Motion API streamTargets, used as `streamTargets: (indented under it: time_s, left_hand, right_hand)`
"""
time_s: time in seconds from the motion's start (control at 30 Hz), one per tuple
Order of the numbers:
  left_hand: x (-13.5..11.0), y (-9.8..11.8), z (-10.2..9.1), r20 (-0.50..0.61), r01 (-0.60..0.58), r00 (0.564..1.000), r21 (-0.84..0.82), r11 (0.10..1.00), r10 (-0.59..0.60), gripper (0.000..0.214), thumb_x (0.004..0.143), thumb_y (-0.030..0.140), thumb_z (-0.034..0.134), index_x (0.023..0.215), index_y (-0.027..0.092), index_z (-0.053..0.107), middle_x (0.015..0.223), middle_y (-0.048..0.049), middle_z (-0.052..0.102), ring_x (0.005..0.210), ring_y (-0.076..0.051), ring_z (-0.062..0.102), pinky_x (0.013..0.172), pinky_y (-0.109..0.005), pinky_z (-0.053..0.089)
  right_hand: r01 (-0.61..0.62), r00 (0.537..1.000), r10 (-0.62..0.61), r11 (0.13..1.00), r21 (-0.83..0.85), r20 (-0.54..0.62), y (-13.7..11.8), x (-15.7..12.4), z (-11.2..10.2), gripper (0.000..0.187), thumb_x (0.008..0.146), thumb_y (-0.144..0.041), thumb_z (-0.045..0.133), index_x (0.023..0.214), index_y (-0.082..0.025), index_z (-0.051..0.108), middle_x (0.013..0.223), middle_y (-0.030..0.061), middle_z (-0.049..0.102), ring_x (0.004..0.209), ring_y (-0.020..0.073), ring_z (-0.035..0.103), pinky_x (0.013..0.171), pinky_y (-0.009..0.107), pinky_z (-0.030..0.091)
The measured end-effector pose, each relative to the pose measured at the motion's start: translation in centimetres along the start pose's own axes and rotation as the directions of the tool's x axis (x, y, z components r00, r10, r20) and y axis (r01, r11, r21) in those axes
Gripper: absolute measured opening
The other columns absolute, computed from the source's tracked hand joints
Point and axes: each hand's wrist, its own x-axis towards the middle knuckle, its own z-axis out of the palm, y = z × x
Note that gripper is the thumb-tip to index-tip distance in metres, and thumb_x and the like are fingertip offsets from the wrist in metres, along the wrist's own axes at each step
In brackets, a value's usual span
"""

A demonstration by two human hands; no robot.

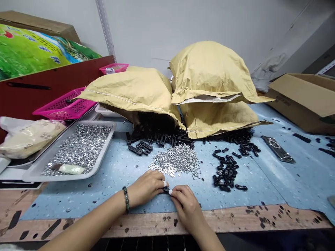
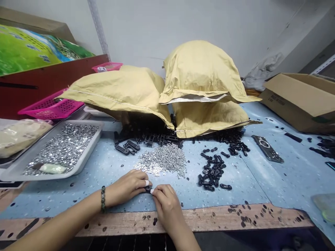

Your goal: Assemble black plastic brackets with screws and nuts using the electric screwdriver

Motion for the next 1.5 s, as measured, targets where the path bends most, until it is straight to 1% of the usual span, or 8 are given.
streamTargets:
  time_s: [0.23, 0.43, 0.63, 0.77, 0.87, 1.03, 1.3, 1.5]
  left_hand:
    - [-2.1, 1.4, 0.3, 0.011, 0.043, 0.999, 0.004, 0.999, -0.043, 0.022, 0.094, 0.022, 0.046, 0.103, 0.027, 0.066, 0.093, -0.0034, 0.064, 0.086, -0.021, 0.055, 0.077, -0.034, 0.044]
    - [-3.8, 1.6, -0.2, -0.152, 0.173, 0.972, -0.051, 0.984, -0.179, 0.056, 0.088, 0.034, 0.057, 0.14, 0.036, 0.035, 0.131, -0.0053, 0.051, 0.114, -0.028, 0.05, 0.097, -0.045, 0.043]
    - [2.2, -0.6, -3.5, -0.432, 0.257, 0.871, -0.011, 0.966, -0.236, 0.046, 0.09, 0.023, 0.043, 0.136, 0.021, 0.036, 0.141, -0.0115, 0.039, 0.13, -0.026, 0.038, 0.106, -0.042, 0.035]
    - [6.9, -0.1, -4.1, -0.202, 0.221, 0.961, 0.152, 0.963, -0.189, 0.051, 0.071, 0.008, 0.052, 0.121, 0.019, 0.051, 0.127, -0.0116, 0.056, 0.123, -0.031, 0.047, 0.101, -0.046, 0.037]
    - [7.6, 1.0, -4.1, -0.093, 0.258, 0.964, 0.128, 0.957, -0.248, 0.025, 0.078, 0.01, 0.045, 0.098, 0.02, 0.057, 0.088, -0.0072, 0.068, 0.085, -0.027, 0.065, 0.077, -0.039, 0.049]
    - [5.2, 1.7, -4.1, -0.11, 0.287, 0.941, -0.243, 0.927, -0.32, 0.032, 0.094, 0.037, 0.035, 0.121, 0.023, 0.045, 0.124, -0.0082, 0.056, 0.114, -0.024, 0.052, 0.093, -0.036, 0.043]
    - [3.4, 1.0, -3.0, -0.093, 0.311, 0.918, -0.431, 0.847, -0.384, 0.013, 0.086, 0.03, 0.048, 0.094, 0.02, 0.051, 0.084, -0.0011, 0.06, 0.077, -0.019, 0.057, 0.069, -0.03, 0.043]
    - [2.2, 1.8, -3.3, -0.171, 0.248, 0.937, -0.291, 0.924, -0.305, 0.013, 0.088, 0.033, 0.048, 0.087, 0.02, 0.049, 0.081, -0.0002, 0.058, 0.072, -0.017, 0.053, 0.063, -0.027, 0.037]
  right_hand:
    - [-0.316, 0.926, 0.249, 0.924, -0.218, -0.284, 3.3, 8.1, -2.4, 0.027, 0.094, -0.03, 0.039, 0.112, -0.017, 0.054, 0.105, 0.0112, 0.059, 0.097, 0.0216, 0.056, 0.08, 0.033, 0.048]
    - [-0.299, 0.941, 0.215, 0.889, -0.346, -0.262, 5.5, 17.9, -1.2, 0.019, 0.08, -0.026, 0.061, 0.095, -0.016, 0.062, 0.093, 0.0131, 0.064, 0.097, 0.0302, 0.053, 0.086, 0.044, 0.039]
    - [-0.149, 0.971, 0.084, 0.945, -0.292, -0.226, 3.9, 13.6, -2.1, 0.032, 0.08, -0.01, 0.047, 0.107, -0.019, 0.06, 0.101, 0.008, 0.065, 0.099, 0.0227, 0.055, 0.087, 0.036, 0.043]
    - [0.059, 0.997, -0.066, 0.984, -0.166, -0.034, 4.6, 9.8, -4.2, 0.048, 0.074, -0.007, 0.045, 0.117, -0.025, 0.057, 0.106, 0.0028, 0.065, 0.099, 0.0174, 0.059, 0.086, 0.03, 0.047]
    - [-0.358, 0.907, 0.248, 0.88, -0.311, -0.341, 8.1, 8.5, -7.3, 0.045, 0.08, -0.008, 0.041, 0.119, -0.023, 0.058, 0.105, 0.007, 0.065, 0.097, 0.0202, 0.059, 0.086, 0.035, 0.047]
    - [-0.614, 0.744, 0.405, 0.728, -0.305, -0.531, 13.0, 7.6, -11.3, 0.034, 0.077, -0.001, 0.042, 0.09, -0.013, 0.071, 0.09, 0.0193, 0.064, 0.099, 0.0347, 0.055, 0.082, 0.05, 0.041]
    - [-0.117, 0.987, 0.132, 0.982, 0.151, -0.095, 2.9, 8.3, -6.2, 0.02, 0.09, -0.018, 0.05, 0.103, -0.024, 0.065, 0.101, 0.0052, 0.062, 0.092, 0.0178, 0.06, 0.078, 0.03, 0.051]
    - [0.21, 0.975, -0.199, 0.97, 0.119, -0.1, -1.9, 8.6, -4.5, 0.022, 0.089, -0.003, 0.045, 0.092, -0.02, 0.058, 0.092, 0.0058, 0.062, 0.088, 0.0183, 0.053, 0.075, 0.032, 0.047]
